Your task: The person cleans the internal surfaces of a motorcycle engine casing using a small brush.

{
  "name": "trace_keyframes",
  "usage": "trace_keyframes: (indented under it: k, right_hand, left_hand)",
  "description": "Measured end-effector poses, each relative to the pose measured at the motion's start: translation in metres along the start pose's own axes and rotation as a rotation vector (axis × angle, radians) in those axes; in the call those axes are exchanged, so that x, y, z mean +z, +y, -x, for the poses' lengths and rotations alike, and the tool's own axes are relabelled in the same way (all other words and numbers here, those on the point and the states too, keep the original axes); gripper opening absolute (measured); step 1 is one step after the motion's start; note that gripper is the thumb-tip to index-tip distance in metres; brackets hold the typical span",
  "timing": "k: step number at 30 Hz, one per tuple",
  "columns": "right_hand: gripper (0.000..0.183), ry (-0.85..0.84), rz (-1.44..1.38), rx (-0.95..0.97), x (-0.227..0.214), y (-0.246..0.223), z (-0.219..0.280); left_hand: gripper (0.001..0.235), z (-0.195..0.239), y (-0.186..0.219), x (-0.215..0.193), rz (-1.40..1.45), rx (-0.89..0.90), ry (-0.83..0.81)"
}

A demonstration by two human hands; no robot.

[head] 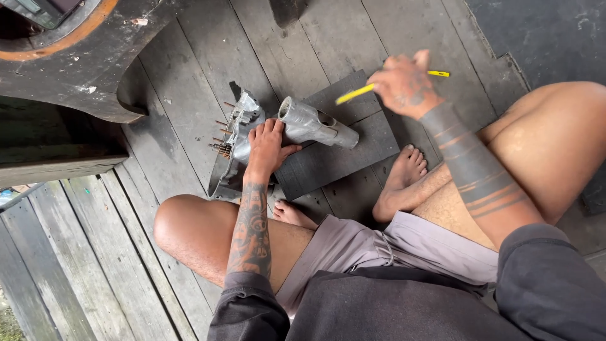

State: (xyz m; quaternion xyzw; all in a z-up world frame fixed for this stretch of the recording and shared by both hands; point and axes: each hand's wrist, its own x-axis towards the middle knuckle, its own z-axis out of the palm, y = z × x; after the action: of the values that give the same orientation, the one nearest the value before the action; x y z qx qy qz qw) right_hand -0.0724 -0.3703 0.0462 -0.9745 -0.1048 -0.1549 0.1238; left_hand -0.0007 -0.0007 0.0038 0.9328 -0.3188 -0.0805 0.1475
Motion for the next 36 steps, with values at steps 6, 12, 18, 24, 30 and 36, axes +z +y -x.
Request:
trace_keyframes:
  k: [6, 12, 18, 24, 30, 36]
  right_hand:
    - [0.013, -0.225, -0.064, 0.084, 0.035, -0.039, -0.004]
    - [0.012, -0.320, 0.007, 0.062, 0.020, -0.003, -0.009]
    - [0.021, -0.176, 0.011, -0.016, 0.008, -0.062, -0.023]
    - [0.021, -0.338, -0.065, 0.016, 0.019, -0.023, -0.017]
    - [0.015, -0.273, -0.053, -0.002, 0.020, -0.044, -0.018]
    - [0.021, -0.242, 0.035, 0.004, 0.023, -0.056, -0.018]
  left_hand:
    - [0.076, -0.006, 0.009, -0.019, 0.010, -0.130, -0.258]
    - [0.076, -0.006, 0.009, -0.018, -0.008, -0.130, -0.252]
    - [0.076, -0.004, 0.006, -0.016, 0.003, -0.126, -0.240]
    - [0.080, -0.003, 0.007, -0.012, -0.057, -0.122, -0.215]
    - [0.079, -0.002, 0.000, 0.000, -0.061, -0.112, -0.173]
    - [0.080, -0.004, -0.001, 0.014, -0.089, -0.113, -0.137]
